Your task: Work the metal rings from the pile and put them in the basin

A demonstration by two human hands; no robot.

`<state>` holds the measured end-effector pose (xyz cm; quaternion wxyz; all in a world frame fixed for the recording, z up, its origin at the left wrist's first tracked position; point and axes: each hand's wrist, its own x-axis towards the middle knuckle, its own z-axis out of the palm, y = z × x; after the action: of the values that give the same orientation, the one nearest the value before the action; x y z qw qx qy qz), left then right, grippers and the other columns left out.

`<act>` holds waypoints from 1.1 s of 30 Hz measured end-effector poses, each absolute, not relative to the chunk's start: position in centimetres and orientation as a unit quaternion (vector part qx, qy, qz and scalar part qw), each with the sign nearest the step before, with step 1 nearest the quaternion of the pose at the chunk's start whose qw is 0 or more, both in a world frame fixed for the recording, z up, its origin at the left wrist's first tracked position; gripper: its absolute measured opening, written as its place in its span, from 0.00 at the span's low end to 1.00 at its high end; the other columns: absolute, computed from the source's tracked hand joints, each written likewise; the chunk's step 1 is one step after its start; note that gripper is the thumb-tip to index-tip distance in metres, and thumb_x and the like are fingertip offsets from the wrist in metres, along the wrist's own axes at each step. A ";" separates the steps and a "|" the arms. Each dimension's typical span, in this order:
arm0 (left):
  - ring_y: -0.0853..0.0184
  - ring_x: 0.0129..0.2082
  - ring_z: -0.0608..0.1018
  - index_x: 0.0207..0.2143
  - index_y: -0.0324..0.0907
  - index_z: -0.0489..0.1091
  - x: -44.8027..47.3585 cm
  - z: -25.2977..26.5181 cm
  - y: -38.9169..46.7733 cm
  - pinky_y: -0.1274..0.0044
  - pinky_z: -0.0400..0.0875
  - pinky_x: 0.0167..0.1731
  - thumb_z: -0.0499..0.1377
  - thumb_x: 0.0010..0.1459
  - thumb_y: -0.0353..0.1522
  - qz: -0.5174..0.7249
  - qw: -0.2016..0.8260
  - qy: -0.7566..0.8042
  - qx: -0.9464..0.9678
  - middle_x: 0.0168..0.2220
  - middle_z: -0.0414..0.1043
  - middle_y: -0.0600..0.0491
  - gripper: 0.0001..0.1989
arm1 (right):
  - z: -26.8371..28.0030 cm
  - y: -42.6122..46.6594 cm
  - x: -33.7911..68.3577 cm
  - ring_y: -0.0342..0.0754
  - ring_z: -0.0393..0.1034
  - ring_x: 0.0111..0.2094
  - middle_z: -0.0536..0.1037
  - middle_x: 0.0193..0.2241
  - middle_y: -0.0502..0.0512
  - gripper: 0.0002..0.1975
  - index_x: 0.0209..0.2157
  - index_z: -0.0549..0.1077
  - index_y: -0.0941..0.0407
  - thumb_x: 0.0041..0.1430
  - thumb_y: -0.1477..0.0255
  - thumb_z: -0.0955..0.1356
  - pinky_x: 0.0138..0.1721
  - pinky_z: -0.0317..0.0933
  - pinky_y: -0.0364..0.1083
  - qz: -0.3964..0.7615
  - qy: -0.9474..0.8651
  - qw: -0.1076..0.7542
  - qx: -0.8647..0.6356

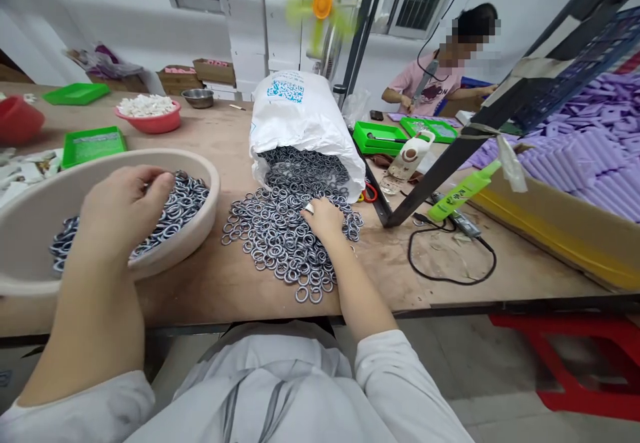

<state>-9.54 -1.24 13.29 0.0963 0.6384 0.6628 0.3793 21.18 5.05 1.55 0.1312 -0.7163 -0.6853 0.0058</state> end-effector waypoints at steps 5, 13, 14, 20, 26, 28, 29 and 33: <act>0.34 0.56 0.69 0.46 0.34 0.74 -10.6 12.8 -0.9 0.50 0.65 0.50 0.54 0.58 0.53 0.111 -0.104 0.742 0.653 0.50 0.73 0.32 0.31 | 1.5 4.9 20.5 0.55 0.75 0.41 0.78 0.43 0.63 0.14 0.41 0.79 0.54 0.65 0.63 0.64 0.38 0.62 0.49 0.013 -0.699 0.096 -0.708; 0.55 0.44 0.76 0.41 0.43 0.75 -1.8 9.0 -0.6 0.68 0.67 0.47 0.49 0.66 0.42 0.272 0.110 0.524 0.800 0.41 0.78 0.45 0.18 | 1.2 5.3 20.8 0.50 0.72 0.36 0.77 0.38 0.61 0.13 0.33 0.76 0.57 0.65 0.66 0.64 0.34 0.58 0.45 0.051 -0.696 0.152 -0.700; 0.57 0.43 0.77 0.39 0.43 0.75 -0.7 8.0 -0.1 0.69 0.67 0.47 0.49 0.66 0.40 0.288 0.156 0.512 0.794 0.40 0.78 0.45 0.17 | 1.2 5.3 20.8 0.47 0.70 0.33 0.76 0.33 0.57 0.14 0.30 0.74 0.57 0.65 0.64 0.63 0.33 0.56 0.44 0.084 -0.699 0.188 -0.684; 0.65 0.36 0.76 0.40 0.42 0.75 2.3 2.1 2.7 0.77 0.67 0.37 0.53 0.64 0.38 0.427 0.387 0.460 0.676 0.36 0.77 0.49 0.13 | 1.4 4.1 19.4 0.41 0.50 0.21 0.56 0.19 0.43 0.24 0.26 0.61 0.53 0.58 0.47 0.64 0.24 0.49 0.42 0.423 -0.665 0.419 -0.451; 0.72 0.24 0.68 0.29 0.40 0.69 2.5 1.2 2.6 0.81 0.61 0.26 0.62 0.58 0.43 0.496 0.511 0.442 0.546 0.25 0.69 0.56 0.15 | 1.1 2.9 16.6 0.40 0.48 0.19 0.56 0.18 0.42 0.28 0.28 0.62 0.52 0.53 0.41 0.65 0.21 0.47 0.42 0.507 -0.597 0.471 -0.405; 0.73 0.21 0.67 0.27 0.40 0.67 2.6 1.5 2.5 0.81 0.60 0.24 0.64 0.56 0.44 0.509 0.557 0.427 0.498 0.24 0.68 0.57 0.17 | 0.9 2.9 16.2 0.41 0.50 0.20 0.58 0.19 0.43 0.27 0.28 0.62 0.52 0.55 0.41 0.64 0.21 0.49 0.42 0.479 -0.598 0.490 -0.415; 0.74 0.21 0.66 0.27 0.40 0.67 2.7 1.7 2.5 0.81 0.60 0.23 0.65 0.54 0.45 0.513 0.579 0.420 0.475 0.23 0.67 0.57 0.18 | 0.8 2.9 16.1 0.41 0.52 0.21 0.59 0.20 0.44 0.26 0.29 0.62 0.52 0.56 0.41 0.64 0.22 0.51 0.43 0.463 -0.600 0.500 -0.420; 0.75 0.20 0.66 0.26 0.40 0.67 2.9 1.9 2.3 0.82 0.63 0.22 0.68 0.48 0.49 0.504 0.638 0.393 0.429 0.22 0.65 0.58 0.23 | 0.8 2.7 16.2 0.45 0.65 0.30 0.71 0.32 0.51 0.23 0.42 0.68 0.52 0.58 0.47 0.66 0.32 0.62 0.45 0.403 -0.628 0.518 -0.419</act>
<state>2.94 2.26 1.85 0.6383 0.4287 0.3934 0.5040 16.24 2.71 0.82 0.5176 -0.4186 -0.6282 0.4028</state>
